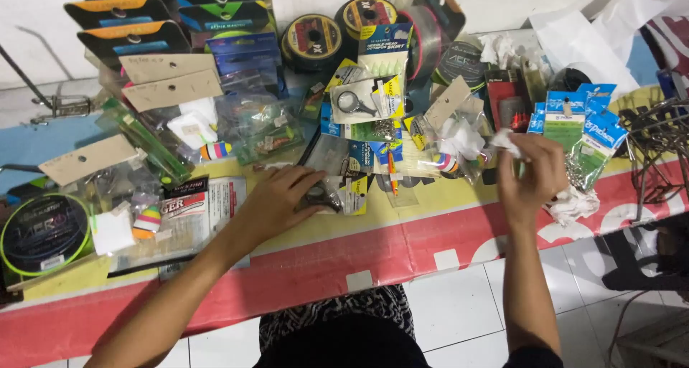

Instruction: A person is organizing and cleaning various small fishing accessories like hooks and swivels, then placing them into retail packaging on a table.

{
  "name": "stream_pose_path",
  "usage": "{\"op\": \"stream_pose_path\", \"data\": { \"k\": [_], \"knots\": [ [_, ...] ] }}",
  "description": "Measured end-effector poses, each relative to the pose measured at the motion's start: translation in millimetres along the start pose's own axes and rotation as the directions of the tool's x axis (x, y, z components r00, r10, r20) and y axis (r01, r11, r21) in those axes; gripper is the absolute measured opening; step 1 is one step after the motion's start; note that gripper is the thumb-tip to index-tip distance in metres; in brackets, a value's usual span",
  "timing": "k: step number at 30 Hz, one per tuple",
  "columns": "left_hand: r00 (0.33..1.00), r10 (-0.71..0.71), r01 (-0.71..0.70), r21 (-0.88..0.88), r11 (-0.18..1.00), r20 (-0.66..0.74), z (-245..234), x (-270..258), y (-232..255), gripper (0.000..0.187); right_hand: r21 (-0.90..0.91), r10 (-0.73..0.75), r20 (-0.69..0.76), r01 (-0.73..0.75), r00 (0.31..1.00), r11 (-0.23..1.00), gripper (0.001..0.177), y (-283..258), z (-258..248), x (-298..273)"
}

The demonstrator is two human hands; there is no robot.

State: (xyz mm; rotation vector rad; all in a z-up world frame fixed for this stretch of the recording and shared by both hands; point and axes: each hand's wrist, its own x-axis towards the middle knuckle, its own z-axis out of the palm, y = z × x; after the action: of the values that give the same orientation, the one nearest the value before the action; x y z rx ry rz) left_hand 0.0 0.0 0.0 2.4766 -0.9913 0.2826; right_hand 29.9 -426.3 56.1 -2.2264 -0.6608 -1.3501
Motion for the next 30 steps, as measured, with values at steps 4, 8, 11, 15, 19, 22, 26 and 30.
{"op": "stream_pose_path", "data": {
  "k": [4,8,11,15,19,22,26,30],
  "knots": [
    [0.991,-0.112,0.117,0.066,0.991,-0.074,-19,9,6,0.059,0.211,-0.001,-0.055,0.012,0.998,0.977,0.011,-44,46,32],
    [0.908,-0.231,0.219,-0.075,0.973,-0.349,-19,10,4,0.055,0.475,-0.081,-0.014,0.078,0.997,0.876,0.012,-99,98,55],
    [0.865,-0.369,0.331,-0.165,0.929,-0.34,-29,10,4,0.057,0.586,-0.103,-0.018,0.094,0.994,0.805,0.015,-121,126,48],
    [0.839,-0.519,0.504,-0.127,0.854,-0.161,-58,9,10,0.057,0.613,-0.085,0.053,0.034,0.995,0.789,0.022,-127,127,31],
    [0.808,-0.588,0.578,-0.141,0.804,-0.042,-64,13,14,0.06,0.614,-0.069,0.108,-0.013,0.992,0.789,0.025,-124,128,30],
    [0.764,-0.642,0.643,-0.124,0.755,0.054,-60,17,16,0.069,0.619,-0.056,0.139,-0.043,0.989,0.784,0.022,-126,129,29],
    [0.843,-0.501,0.515,-0.029,0.856,0.194,-73,16,19,0.053,0.604,-0.051,0.23,-0.101,0.972,0.791,0.024,-125,133,23],
    [0.941,-0.282,0.314,0.172,0.934,-0.189,-51,1,-18,0.044,0.599,-0.013,0.263,-0.153,0.965,0.786,0.026,-123,139,22]
  ]
}}
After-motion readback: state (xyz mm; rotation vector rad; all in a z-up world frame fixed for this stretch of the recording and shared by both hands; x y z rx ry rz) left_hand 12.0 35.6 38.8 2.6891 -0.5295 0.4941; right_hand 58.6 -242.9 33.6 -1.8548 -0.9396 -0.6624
